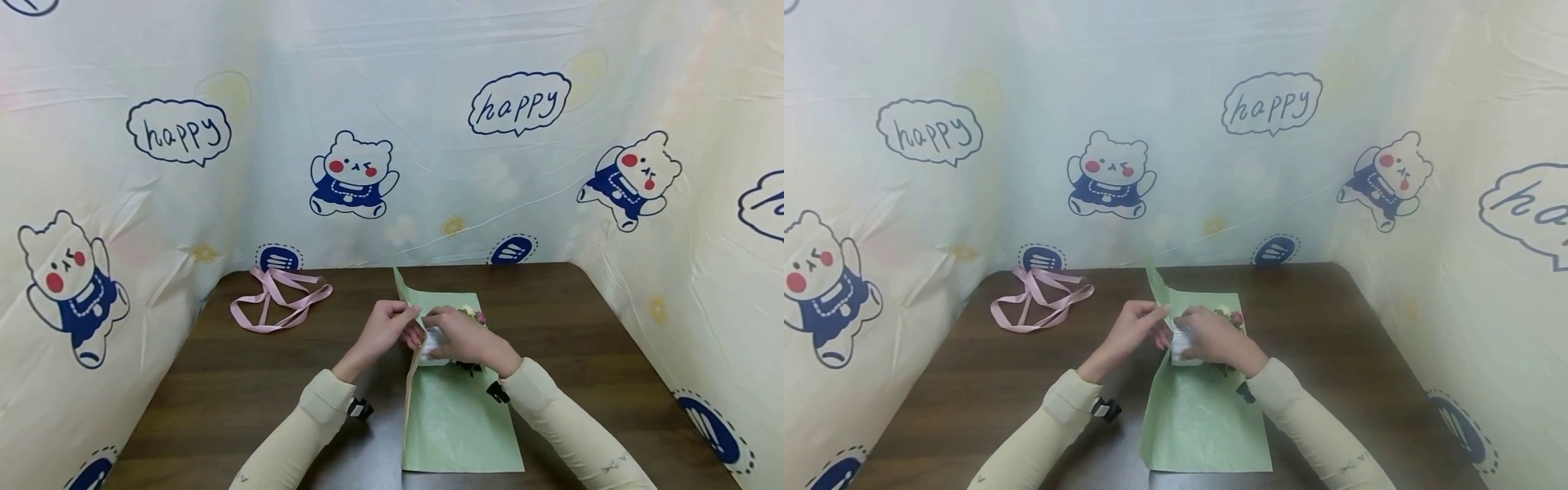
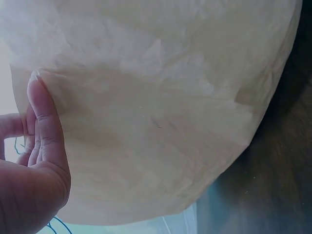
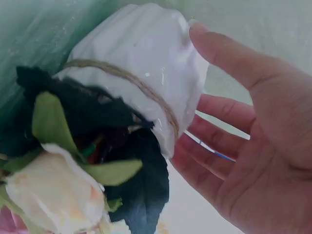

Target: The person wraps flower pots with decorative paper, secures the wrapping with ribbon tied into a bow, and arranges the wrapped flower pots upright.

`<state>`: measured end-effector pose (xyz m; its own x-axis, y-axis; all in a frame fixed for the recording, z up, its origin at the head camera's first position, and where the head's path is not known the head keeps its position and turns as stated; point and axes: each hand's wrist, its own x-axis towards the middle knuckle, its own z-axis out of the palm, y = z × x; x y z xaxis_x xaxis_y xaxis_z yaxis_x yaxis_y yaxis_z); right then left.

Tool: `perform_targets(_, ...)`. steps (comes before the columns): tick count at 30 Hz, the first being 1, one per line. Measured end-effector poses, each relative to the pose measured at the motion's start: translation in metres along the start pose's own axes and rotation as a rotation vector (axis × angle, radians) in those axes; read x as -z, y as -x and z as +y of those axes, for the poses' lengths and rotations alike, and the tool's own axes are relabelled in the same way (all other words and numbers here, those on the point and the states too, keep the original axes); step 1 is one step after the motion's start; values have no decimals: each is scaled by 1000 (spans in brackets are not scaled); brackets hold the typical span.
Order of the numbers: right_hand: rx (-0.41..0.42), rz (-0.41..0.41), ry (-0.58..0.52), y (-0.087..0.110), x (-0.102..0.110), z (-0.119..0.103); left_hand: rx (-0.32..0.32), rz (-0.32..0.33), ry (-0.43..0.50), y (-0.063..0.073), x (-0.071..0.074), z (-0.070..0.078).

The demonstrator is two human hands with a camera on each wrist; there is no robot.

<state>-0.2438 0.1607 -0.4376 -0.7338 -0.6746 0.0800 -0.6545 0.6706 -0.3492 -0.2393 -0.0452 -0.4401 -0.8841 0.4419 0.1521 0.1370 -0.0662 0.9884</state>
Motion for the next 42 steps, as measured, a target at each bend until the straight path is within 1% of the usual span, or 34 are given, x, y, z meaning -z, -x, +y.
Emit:
perform_targets(6, 1, -42, -27, 4, 4, 4, 10, -29, -14, -5, -6, 0)
perform_targets(12, 35, -59, -70, 6, 7, 10, 8, -57, -58, -10, -13, 0)
perform_targets(17, 30, -84, -142, 8, 11, 12, 2, -73, -94, -13, -15, 0)
perform_targets(21, 37, -92, -170, 13, 16, 12, -9, -80, -141, -15, -15, 0)
perform_targets(26, 87, -31, -230, 20, 24, 14, -17, -90, -173, -18, -15, 0)
perform_targets(28, 104, 17, -265, 23, 27, 16, -20, -95, -177, -19, -15, -1)
perform_targets(32, 91, 124, -329, 28, 34, 15, -32, -104, -171, -21, -16, -2)
perform_targets(35, 60, 175, -328, 31, 37, 7, -34, -106, -171, -21, -16, -2)
perform_targets(39, 7, 188, -255, 31, 36, -6, -41, -110, -195, -23, -18, -2)
perform_targets(42, -35, 200, -221, 30, 35, -14, -52, -112, -222, -25, -19, -1)
